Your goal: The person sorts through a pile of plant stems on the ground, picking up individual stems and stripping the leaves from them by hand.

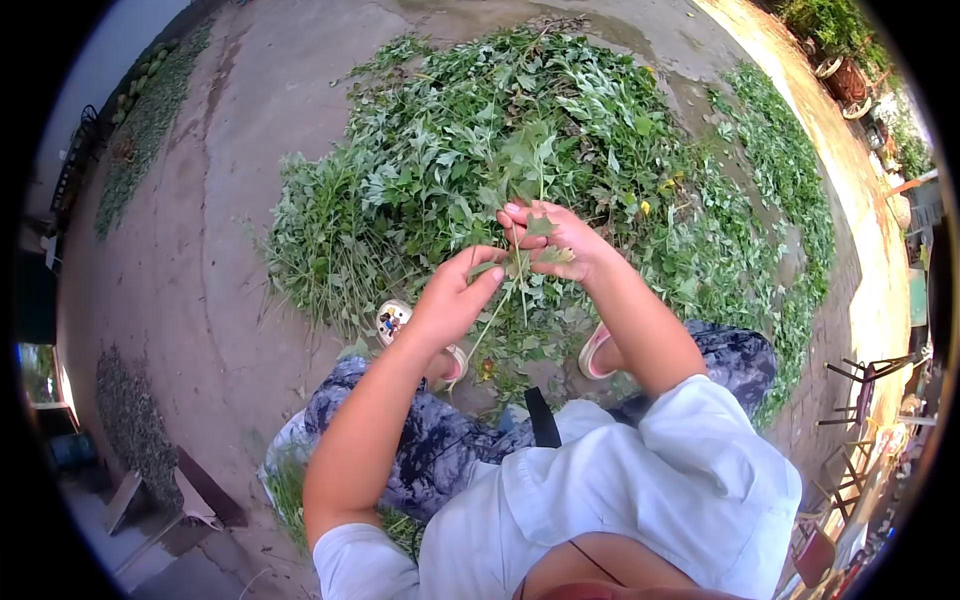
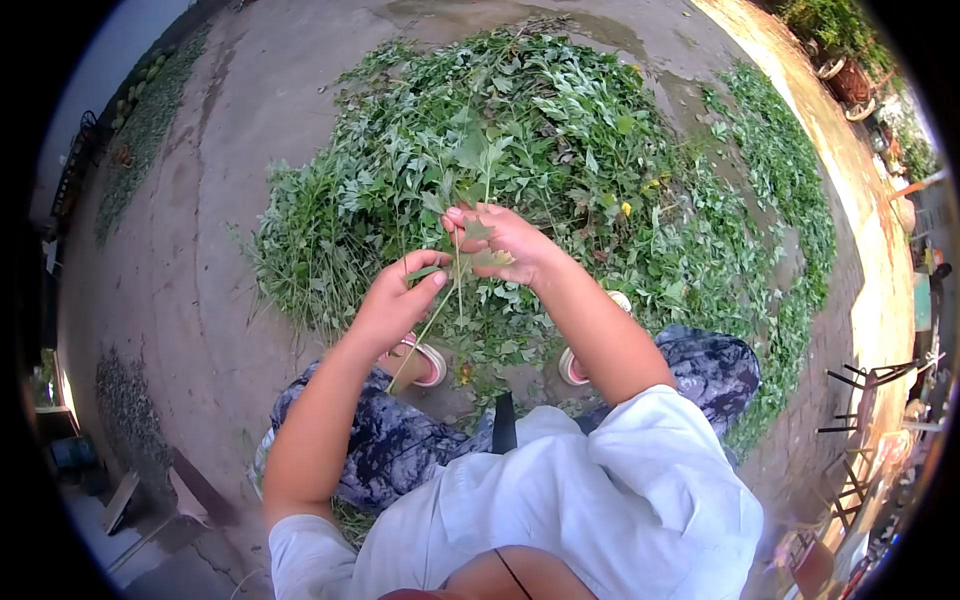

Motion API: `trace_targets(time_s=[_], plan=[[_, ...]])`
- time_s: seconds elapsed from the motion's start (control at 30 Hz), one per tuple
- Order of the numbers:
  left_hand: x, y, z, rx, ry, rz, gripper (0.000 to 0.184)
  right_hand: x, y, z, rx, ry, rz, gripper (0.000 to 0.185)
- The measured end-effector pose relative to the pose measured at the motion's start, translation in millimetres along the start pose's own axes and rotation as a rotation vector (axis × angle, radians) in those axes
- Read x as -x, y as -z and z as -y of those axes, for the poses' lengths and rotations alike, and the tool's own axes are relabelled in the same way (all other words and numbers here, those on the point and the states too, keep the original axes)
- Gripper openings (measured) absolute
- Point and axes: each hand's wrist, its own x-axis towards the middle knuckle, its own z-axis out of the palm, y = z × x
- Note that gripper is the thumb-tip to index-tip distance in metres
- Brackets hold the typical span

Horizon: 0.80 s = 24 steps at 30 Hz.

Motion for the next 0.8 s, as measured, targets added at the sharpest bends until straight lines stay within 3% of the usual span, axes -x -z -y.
trace_targets(time_s=[0.03,0.07,0.13,0.3,0.43,0.6,0.67,0.7,0.73,0.8], plan=[[-2,0,7,-0.066,-0.029,-0.033,0.024,1,-2,0,0.013,-0.046,0.074,0.015],[-5,-1,14,-0.19,-0.2,-0.102,0.021,2,-4,-1,0.026,-0.093,0.148,0.015],[-5,-1,19,-0.314,-0.373,-0.174,0.018,-1,-7,-3,0.027,-0.095,0.143,0.014],[3,12,6,0.295,0.122,-0.171,0.01,-2,1,-2,-0.05,0.042,0.004,0.013],[7,19,-14,0.417,0.022,-0.283,0.007,-8,18,-2,-0.092,0.089,-0.12,0.012],[8,22,-14,0.388,-0.037,-0.245,0.016,-8,13,-7,-0.059,0.041,-0.025,0.013],[8,14,-18,-0.087,-0.219,-0.226,0.023,-8,1,-12,-0.051,0.009,0.005,0.014],[14,9,-20,-0.186,-0.193,-0.209,0.027,-8,-6,-14,-0.029,0.001,-0.014,0.016],[10,6,-15,-0.347,-0.376,-0.239,0.023,-8,-13,-16,-0.007,-0.005,-0.034,0.018],[11,1,-7,-0.567,-0.537,-0.308,0.016,-16,-19,-24,0.027,-0.014,-0.087,0.018]])
